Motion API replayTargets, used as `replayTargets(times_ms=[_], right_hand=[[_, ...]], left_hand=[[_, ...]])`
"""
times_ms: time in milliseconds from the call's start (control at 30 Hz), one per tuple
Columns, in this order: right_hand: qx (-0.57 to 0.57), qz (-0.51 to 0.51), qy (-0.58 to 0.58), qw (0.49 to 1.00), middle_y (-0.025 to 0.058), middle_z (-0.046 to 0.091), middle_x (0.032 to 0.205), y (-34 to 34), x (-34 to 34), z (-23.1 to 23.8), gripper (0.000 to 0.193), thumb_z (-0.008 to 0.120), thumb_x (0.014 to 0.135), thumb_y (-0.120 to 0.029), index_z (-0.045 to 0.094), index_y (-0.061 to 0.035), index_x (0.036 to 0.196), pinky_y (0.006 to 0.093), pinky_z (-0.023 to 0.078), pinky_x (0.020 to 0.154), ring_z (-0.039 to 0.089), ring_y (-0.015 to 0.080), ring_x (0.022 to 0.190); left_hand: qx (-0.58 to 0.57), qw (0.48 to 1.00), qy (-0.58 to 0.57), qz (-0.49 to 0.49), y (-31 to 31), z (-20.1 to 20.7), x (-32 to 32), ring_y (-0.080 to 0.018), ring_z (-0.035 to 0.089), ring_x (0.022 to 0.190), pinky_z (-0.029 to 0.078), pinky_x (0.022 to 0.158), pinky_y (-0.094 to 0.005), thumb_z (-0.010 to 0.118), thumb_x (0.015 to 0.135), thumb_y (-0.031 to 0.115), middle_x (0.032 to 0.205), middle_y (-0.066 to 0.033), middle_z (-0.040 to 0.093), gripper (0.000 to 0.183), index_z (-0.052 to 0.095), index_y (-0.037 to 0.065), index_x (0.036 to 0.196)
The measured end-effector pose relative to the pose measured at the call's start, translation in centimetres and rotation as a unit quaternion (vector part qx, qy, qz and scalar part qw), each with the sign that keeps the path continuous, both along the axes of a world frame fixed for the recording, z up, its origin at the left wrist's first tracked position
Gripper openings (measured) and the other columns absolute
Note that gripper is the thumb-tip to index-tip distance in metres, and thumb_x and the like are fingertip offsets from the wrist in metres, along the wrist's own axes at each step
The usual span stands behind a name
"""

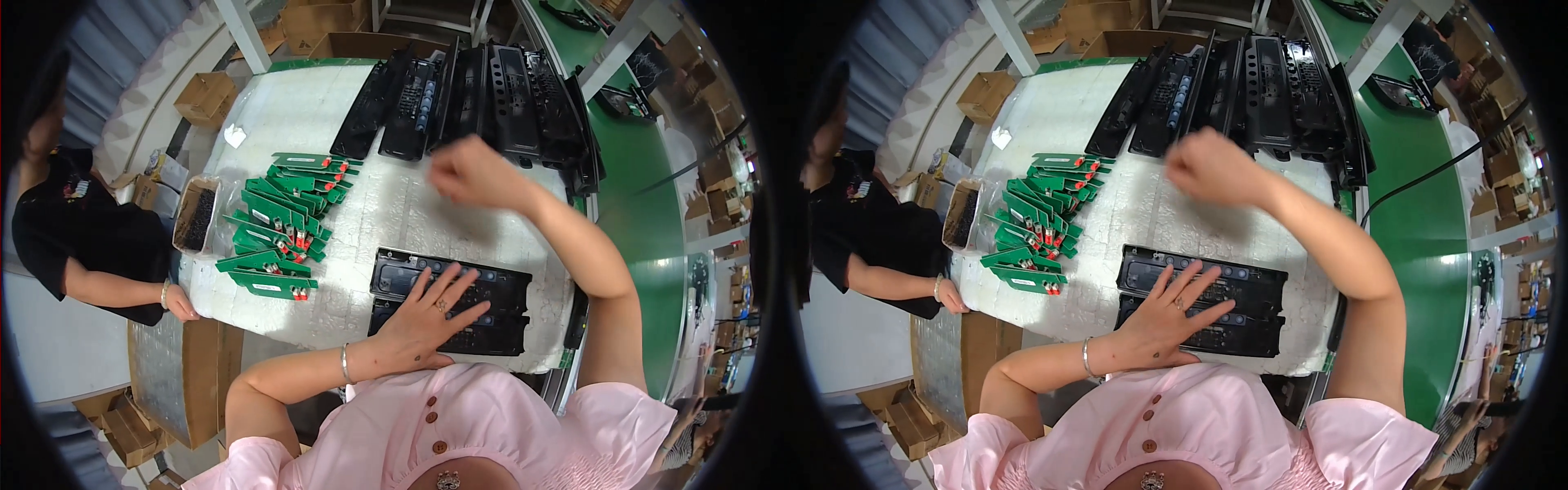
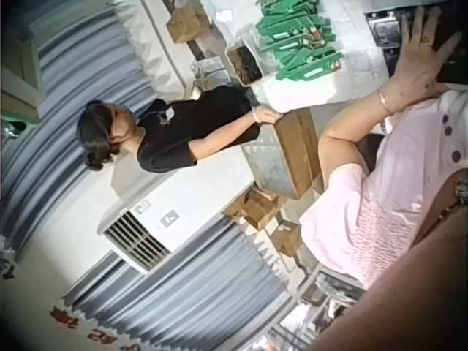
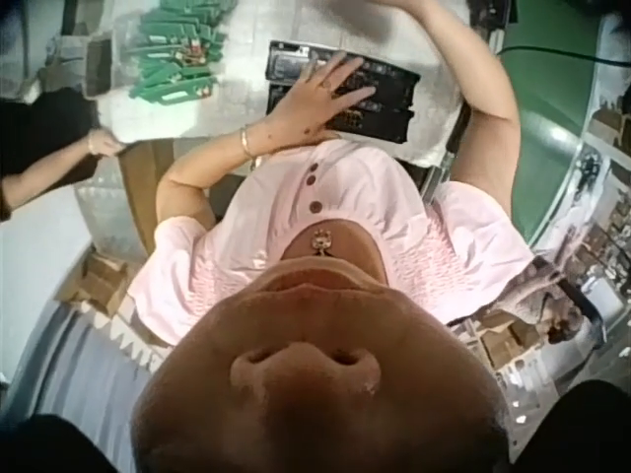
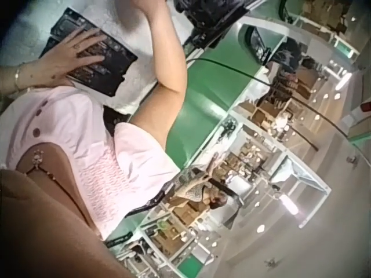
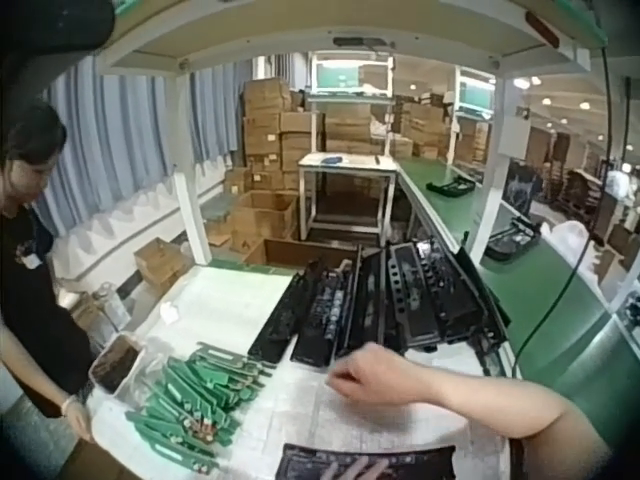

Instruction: Assemble circuit boards into plastic housings and secure them using an electric screwdriver.

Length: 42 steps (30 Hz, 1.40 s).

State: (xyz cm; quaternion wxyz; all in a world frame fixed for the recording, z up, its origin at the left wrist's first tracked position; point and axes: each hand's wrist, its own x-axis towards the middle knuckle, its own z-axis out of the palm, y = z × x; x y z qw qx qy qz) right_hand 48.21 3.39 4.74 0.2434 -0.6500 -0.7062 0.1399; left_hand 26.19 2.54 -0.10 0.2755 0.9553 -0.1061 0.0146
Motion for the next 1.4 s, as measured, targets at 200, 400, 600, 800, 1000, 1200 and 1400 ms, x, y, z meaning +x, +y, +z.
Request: replayTargets(times_ms=[200, 400, 600, 800, 1000, 1200, 1400], right_hand=[[-0.044, -0.293, -0.014, 0.955, 0.0102, 0.062, 0.062, 14.6, 6.1, -0.3, 0.02, 0.049, 0.076, -0.014, 0.061, 0.0009, 0.07, 0.0304, 0.05, 0.06, 0.06, 0.0217, 0.05], [-0.123, -0.396, 0.033, 0.909, 0.0114, 0.064, 0.077, 17.4, 7.5, -3.1, 0.021, 0.052, 0.073, -0.017, 0.062, -0.0005, 0.082, 0.0322, 0.049, 0.07, 0.064, 0.0212, 0.067], [0.094, -0.201, -0.11, 0.969, 0.0176, 0.059, 0.071, 12.0, 7.2, -0.9, 0.024, 0.054, 0.073, -0.024, 0.06, -0.0012, 0.074, 0.0383, 0.047, 0.065, 0.058, 0.0337, 0.069], [0.049, -0.017, -0.101, 0.994, 0.017, 0.047, 0.059, 0.7, 3.0, 2.9, 0.015, 0.054, 0.079, -0.014, 0.053, 0.0011, 0.076, 0.0344, 0.037, 0.049, 0.047, 0.031, 0.053], [-0.04, -0.011, -0.205, 0.978, 0.0126, 0.056, 0.07, -7.7, 1.1, -1.1, 0.011, 0.055, 0.075, -0.014, 0.057, -0.0042, 0.079, 0.0388, 0.044, 0.058, 0.054, 0.0319, 0.067], [-0.072, -0.019, -0.213, 0.974, 0.0093, 0.056, 0.069, -10.0, 0.8, -4.2, 0.009, 0.054, 0.075, -0.013, 0.057, -0.0049, 0.075, 0.037, 0.044, 0.058, 0.055, 0.0286, 0.068], [0.004, -0.02, -0.287, 0.958, 0.0086, 0.057, 0.068, -8.4, -0.8, -5.0, 0.007, 0.054, 0.063, -0.006, 0.057, -0.005, 0.07, 0.0337, 0.047, 0.058, 0.058, 0.0246, 0.069]], left_hand=[[0.025, 0.995, -0.033, 0.089, 0.7, -2.1, 2.2, -0.0399, 0.017, 0.124, 0.017, 0.1, -0.0496, 0.058, 0.069, 0.05, 0.134, -0.0208, 0.021, 0.073, 0.035, 0.012, 0.127], [0.09, 0.989, -0.039, 0.109, 0.4, -2.1, 0.9, -0.0376, 0.027, 0.12, 0.019, 0.1, -0.0457, 0.047, 0.073, 0.057, 0.13, -0.0205, 0.03, 0.071, 0.039, 0.009, 0.125], [0.103, 0.988, -0.036, 0.106, 1.1, -2.1, 0.7, -0.0391, 0.025, 0.12, 0.02, 0.1, -0.0461, 0.046, 0.073, 0.058, 0.131, -0.0211, 0.028, 0.072, 0.037, 0.011, 0.126], [0.043, 0.993, -0.043, 0.106, 1.0, -1.7, 0.2, -0.0403, 0.024, 0.12, 0.022, 0.098, -0.0478, 0.056, 0.072, 0.047, 0.131, -0.021, 0.025, 0.067, 0.037, 0.011, 0.126], [-0.044, 0.991, -0.103, 0.075, 4.6, 2.9, -0.7, -0.0288, 0.051, 0.09, 0.044, 0.075, -0.0355, 0.063, 0.07, 0.024, 0.095, -0.0121, 0.053, 0.036, 0.054, 0.004, 0.099], [0.227, 0.966, -0.12, 0.009, 12.4, 4.8, 6.0, -0.0283, 0.05, 0.088, 0.044, 0.073, -0.0356, 0.052, 0.067, -0.002, 0.093, -0.0102, 0.054, 0.026, 0.055, 0.003, 0.092], [0.312, 0.94, -0.14, -0.013, 18.3, -0.3, 14.1, -0.022, 0.049, 0.098, 0.041, 0.083, -0.0325, 0.058, 0.067, 0.004, 0.099, -0.0057, 0.056, 0.023, 0.06, 0.006, 0.091]])
